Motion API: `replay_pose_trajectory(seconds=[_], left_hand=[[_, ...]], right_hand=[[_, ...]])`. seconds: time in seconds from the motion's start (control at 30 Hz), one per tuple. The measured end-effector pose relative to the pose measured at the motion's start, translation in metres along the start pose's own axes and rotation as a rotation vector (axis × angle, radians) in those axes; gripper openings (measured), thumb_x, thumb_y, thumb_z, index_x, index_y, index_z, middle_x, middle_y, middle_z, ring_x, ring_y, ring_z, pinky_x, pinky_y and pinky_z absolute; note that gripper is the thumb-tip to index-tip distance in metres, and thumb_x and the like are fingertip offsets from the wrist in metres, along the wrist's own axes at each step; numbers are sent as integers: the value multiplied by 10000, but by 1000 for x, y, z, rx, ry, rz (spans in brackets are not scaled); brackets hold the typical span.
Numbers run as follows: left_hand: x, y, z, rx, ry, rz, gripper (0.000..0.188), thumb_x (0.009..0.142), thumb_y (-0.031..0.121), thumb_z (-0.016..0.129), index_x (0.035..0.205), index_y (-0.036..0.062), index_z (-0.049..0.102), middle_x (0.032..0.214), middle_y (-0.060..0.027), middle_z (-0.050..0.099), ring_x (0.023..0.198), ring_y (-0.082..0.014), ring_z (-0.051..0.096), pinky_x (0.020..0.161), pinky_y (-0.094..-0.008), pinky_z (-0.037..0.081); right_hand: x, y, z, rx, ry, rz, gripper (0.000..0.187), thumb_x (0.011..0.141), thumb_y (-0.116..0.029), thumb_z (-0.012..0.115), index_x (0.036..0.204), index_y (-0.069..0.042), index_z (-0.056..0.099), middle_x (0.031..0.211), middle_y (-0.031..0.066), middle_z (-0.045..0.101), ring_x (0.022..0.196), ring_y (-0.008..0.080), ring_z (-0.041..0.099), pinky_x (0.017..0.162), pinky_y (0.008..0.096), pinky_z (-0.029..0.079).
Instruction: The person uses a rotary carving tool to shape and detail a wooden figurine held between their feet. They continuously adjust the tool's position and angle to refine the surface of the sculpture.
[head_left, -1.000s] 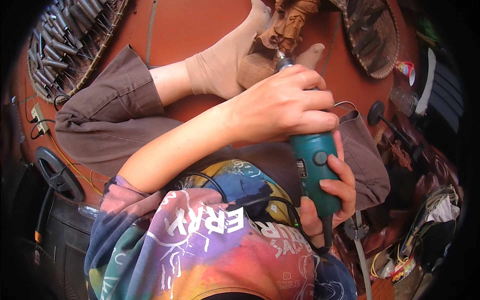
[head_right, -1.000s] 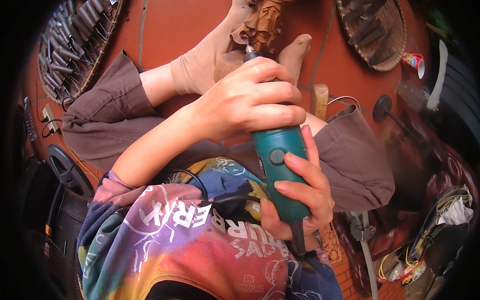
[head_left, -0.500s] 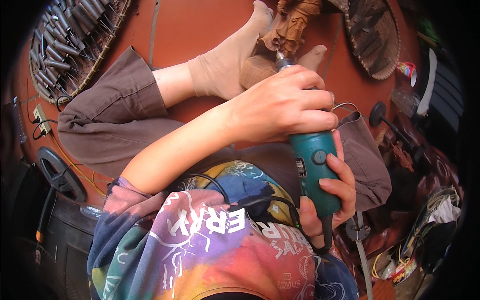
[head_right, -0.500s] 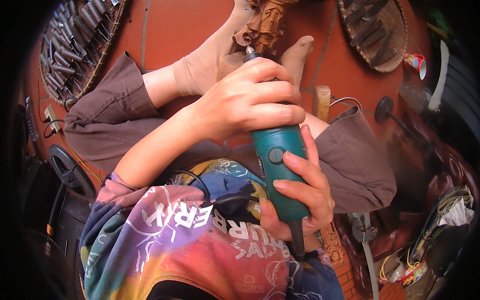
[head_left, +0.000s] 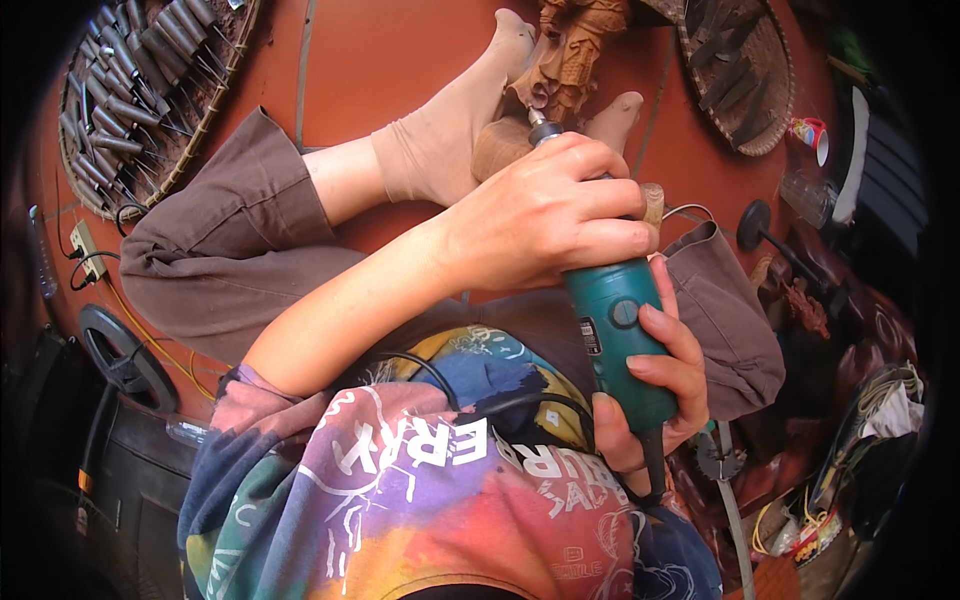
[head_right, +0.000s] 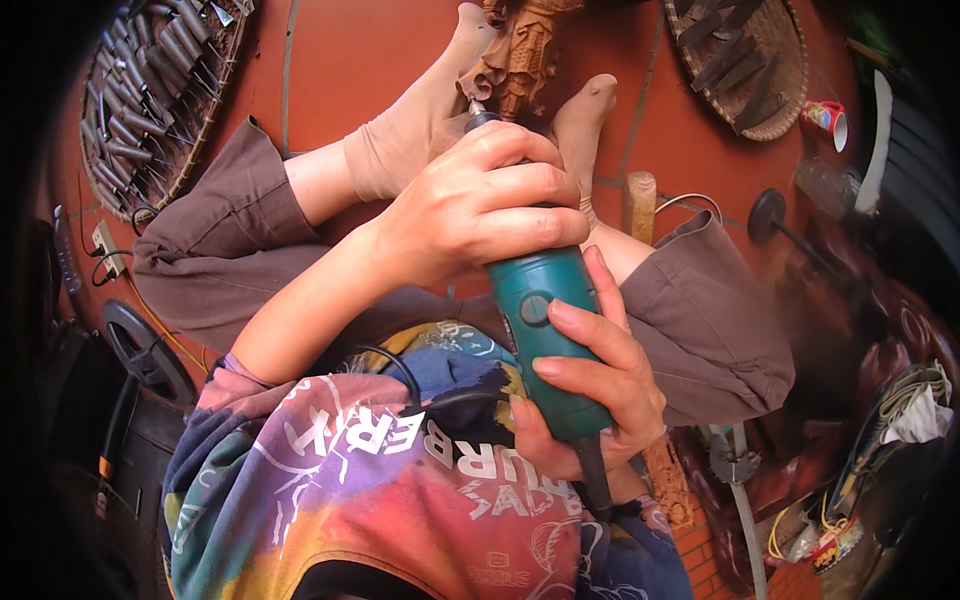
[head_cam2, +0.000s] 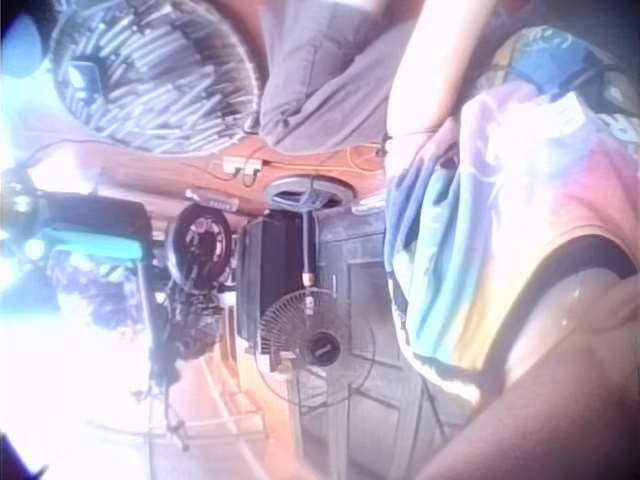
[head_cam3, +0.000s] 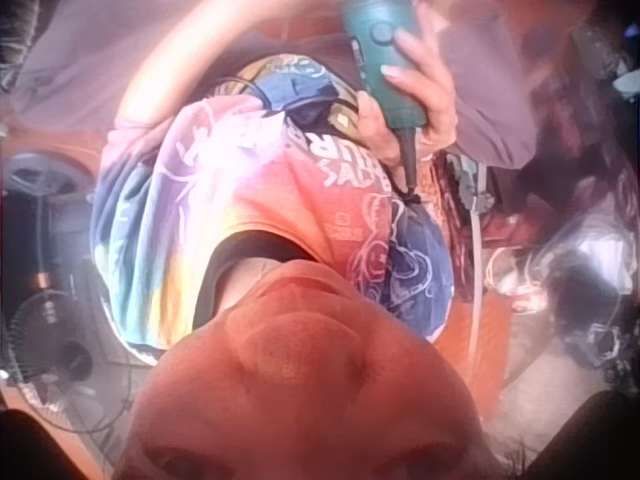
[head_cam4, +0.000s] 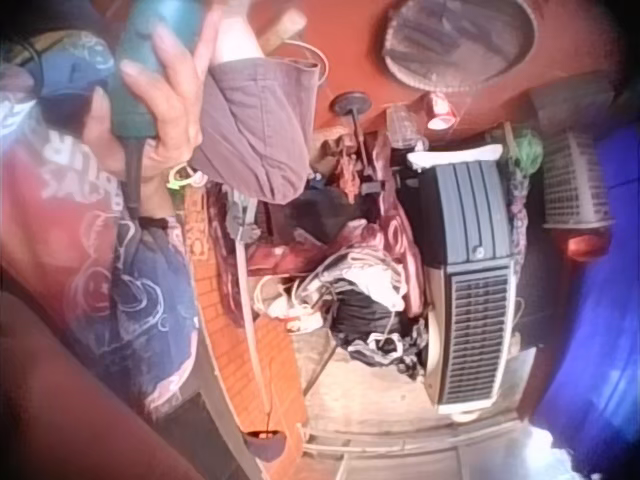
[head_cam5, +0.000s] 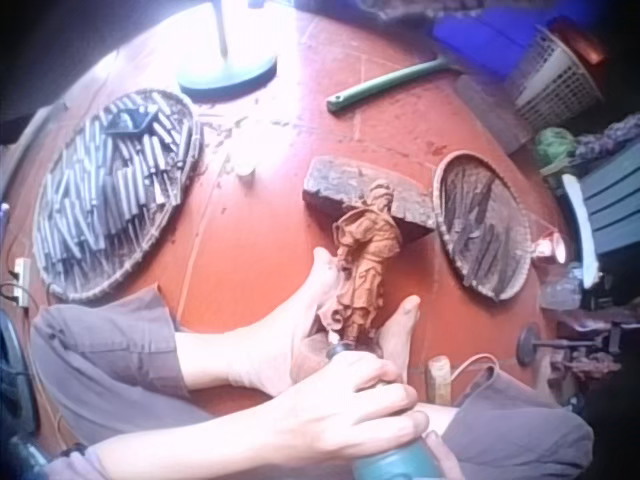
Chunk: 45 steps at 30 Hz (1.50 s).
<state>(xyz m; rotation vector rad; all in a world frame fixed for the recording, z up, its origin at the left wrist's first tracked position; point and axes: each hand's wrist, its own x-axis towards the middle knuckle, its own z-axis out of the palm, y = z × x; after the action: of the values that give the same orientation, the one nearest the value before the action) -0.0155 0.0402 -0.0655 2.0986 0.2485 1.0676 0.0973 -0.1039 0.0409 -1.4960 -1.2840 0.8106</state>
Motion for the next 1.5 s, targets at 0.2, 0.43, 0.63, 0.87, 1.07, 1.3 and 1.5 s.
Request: replay_pose_trajectory(seconds=[0.2, 0.43, 0.63, 0.87, 1.07, 1.3, 1.5], left_hand=[[0, 2, 0, 21, -16, -12, 343, 683, 241, 645, 997, 102, 654, 964, -36, 608, 934, -252, 579, 792, -381, 494], [8, 1, 11, 21, 41, -27, 295, 701, 218, 645, 976, 112, 651, 957, -26, 608, 926, -243, 578, 787, -369, 493], [5, 8, 5, 45, 1, -87, 244, 739, 197, 648, 974, 133, 640, 957, -10, 601, 966, -237, 572, 832, -369, 473], [14, 7, 12, 19, 35, -99, 212, 760, 181, 644, 968, 139, 630, 949, -1, 597, 981, -227, 572, 851, -363, 462], [10, 9, 7, 62, 16, -126, 225, 753, 184, 653, 971, 137, 631, 953, -6, 600, 969, -231, 575, 842, -369, 465], [26, 14, 25, 161, 168, -147, 199, 736, 196, 644, 927, 144, 629, 880, -16, 567, 909, -235, 569, 788, -365, 462], [35, 32, 33, 211, 243, -219, 156, 718, 198, 645, 857, 134, 612, 851, -18, 562, 879, -223, 569, 778, -357, 463]], right_hand=[[1, 2, -3, 17, 6, -3, 304, 728, -120, 743, 997, -27, 639, 1132, 227, 637, 1072, 364, 646, 1050, 718, 337], [0, 10, -17, 56, -5, 11, 330, 702, -125, 745, 996, -14, 642, 1135, 249, 630, 1091, 388, 637, 1052, 720, 324], [4, 8, -18, 93, -42, 10, 344, 690, -114, 737, 1000, 0, 643, 1133, 267, 625, 1088, 403, 636, 1050, 721, 319], [6, 9, -27, 74, -36, 19, 346, 687, -105, 737, 1002, 2, 643, 1121, 266, 632, 1090, 404, 635, 1054, 711, 321], [16, 4, -28, 98, -96, 34, 330, 705, -114, 740, 997, 3, 639, 1134, 266, 629, 1109, 434, 616, 1060, 707, 310], [20, 6, -54, 156, -105, 45, 551, 720, -228, 821, 1170, -68, 547, 1321, 235, 528, 1297, 549, 419, 1101, 672, 294], [8, 36, -46, 364, 44, -108, 843, 695, -607, 763, 1276, -106, 413, 1367, 202, 470, 1293, 556, 398, 1092, 658, 332]])
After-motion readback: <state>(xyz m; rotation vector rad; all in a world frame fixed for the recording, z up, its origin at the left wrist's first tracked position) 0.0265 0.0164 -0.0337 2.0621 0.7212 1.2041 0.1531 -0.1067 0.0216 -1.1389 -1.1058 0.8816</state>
